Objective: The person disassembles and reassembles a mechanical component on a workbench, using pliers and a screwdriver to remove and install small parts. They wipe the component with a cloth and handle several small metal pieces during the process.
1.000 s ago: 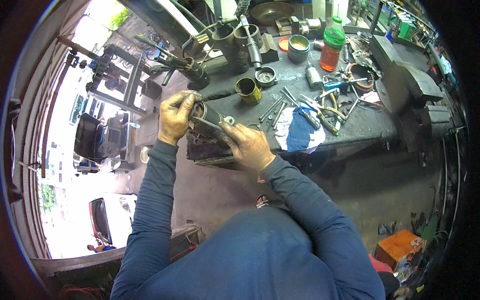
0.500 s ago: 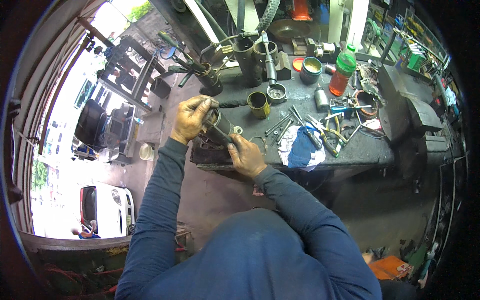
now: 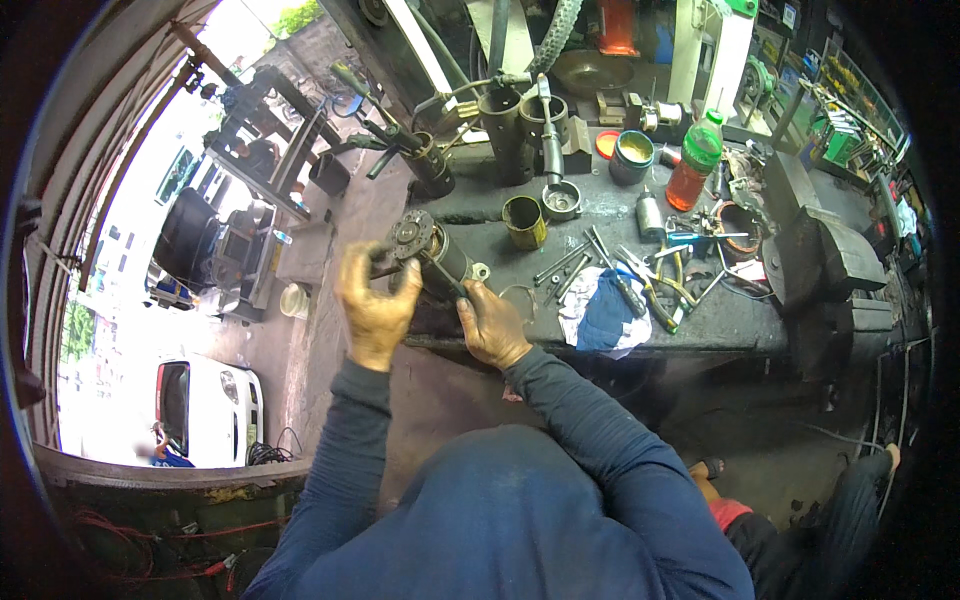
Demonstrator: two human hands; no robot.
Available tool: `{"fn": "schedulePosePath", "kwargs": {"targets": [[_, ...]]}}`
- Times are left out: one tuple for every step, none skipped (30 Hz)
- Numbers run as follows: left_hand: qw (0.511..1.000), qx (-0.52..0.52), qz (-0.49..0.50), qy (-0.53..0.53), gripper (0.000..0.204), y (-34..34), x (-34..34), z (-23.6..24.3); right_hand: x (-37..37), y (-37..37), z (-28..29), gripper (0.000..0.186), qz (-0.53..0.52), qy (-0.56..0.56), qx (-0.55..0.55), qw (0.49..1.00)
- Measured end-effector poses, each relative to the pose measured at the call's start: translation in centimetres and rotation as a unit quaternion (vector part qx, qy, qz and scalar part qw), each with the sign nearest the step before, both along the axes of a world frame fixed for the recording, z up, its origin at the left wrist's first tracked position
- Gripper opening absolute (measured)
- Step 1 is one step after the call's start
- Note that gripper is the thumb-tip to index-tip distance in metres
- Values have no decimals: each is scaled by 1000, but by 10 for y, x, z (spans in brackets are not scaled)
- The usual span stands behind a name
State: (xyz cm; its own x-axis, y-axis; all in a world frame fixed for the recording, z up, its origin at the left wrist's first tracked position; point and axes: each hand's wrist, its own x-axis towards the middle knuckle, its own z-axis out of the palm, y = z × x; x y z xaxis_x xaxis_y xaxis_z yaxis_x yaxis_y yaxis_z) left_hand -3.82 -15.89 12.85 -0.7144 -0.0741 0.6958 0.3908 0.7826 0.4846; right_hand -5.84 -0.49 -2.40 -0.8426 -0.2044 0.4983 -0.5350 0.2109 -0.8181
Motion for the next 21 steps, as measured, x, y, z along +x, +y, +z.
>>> {"fn": "schedulePosePath", "kwargs": {"targets": [[999, 24, 30, -16, 33, 11, 7, -7, 1, 1, 1, 31, 6, -11, 4, 1000], [998, 33, 52, -14, 32, 15, 8, -14, 1, 3, 5, 31, 14, -31, 6, 999], [996, 47, 69, -20, 32, 17, 8, -16, 1, 2, 5, 31, 9, -9, 1, 1000], [994, 61, 85, -26, 32, 18, 8, -18, -1, 1, 4, 31, 5, 12, -3, 1000], [992, 75, 100, -35, 31, 20, 10, -21, 2, 1, 4, 31, -1, 30, -8, 1000], [992, 69, 102, -40, 30, 22, 11, -24, 3, 2, 4, 31, 7, 10, -1, 1000], [992, 63, 103, -45, 28, 25, 13, -27, 2, 5, 4, 31, 15, -9, 7, 1000], [992, 52, 106, -48, 27, 25, 14, -27, 1, 5, 6, 31, 23, -27, 10, 999], [992, 41, 108, -50, 25, 25, 14, -28, 0, 4, 7, 31, 23, -27, 4, 999], [993, 42, 104, -33, 22, 23, 13, -32, 0, 4, 7, 32, 24, -26, -2, 999], [991, 100, 77, -48, 21, 22, 12, -34, -1, 5, 7, 32, 23, -26, -5, 999], [984, 158, 49, -62, 20, 20, 12, -36, -1, 5, 7, 32, 26, -23, -9, 999], [973, 215, 21, -76, 19, 18, 12, -39, -1, 6, 7, 32, 26, -22, -5, 999], [948, 310, -36, -57, 16, 15, 11, -46, 0, 6, 8, 32, 27, -22, -1, 999], [922, 377, -66, -64, 14, 12, 12, -50, 0, 5, 8, 33, 28, -21, 2, 999], [905, 412, -86, -65, 15, 10, 13, -53, 0, 4, 8, 33, 27, -19, 1, 999], [885, 448, -106, -67, 16, 10, 14, -56, 0, 5, 7, 33, 24, -18, 1, 1000], [882, 453, -112, -64, 16, 9, 13, -60, 1, 5, 6, 33, 22, -18, 2, 1000], [879, 458, -118, -62, 17, 8, 11, -64, 1, 5, 6, 32, 23, -20, -4, 1000], [876, 463, -123, -57, 17, 7, 9, -65, 0, 5, 7, 32, 27, -21, -10, 999], [880, 455, -126, -52, 17, 6, 9, -67, 0, 4, 7, 32, 31, -22, -17, 999]]}}
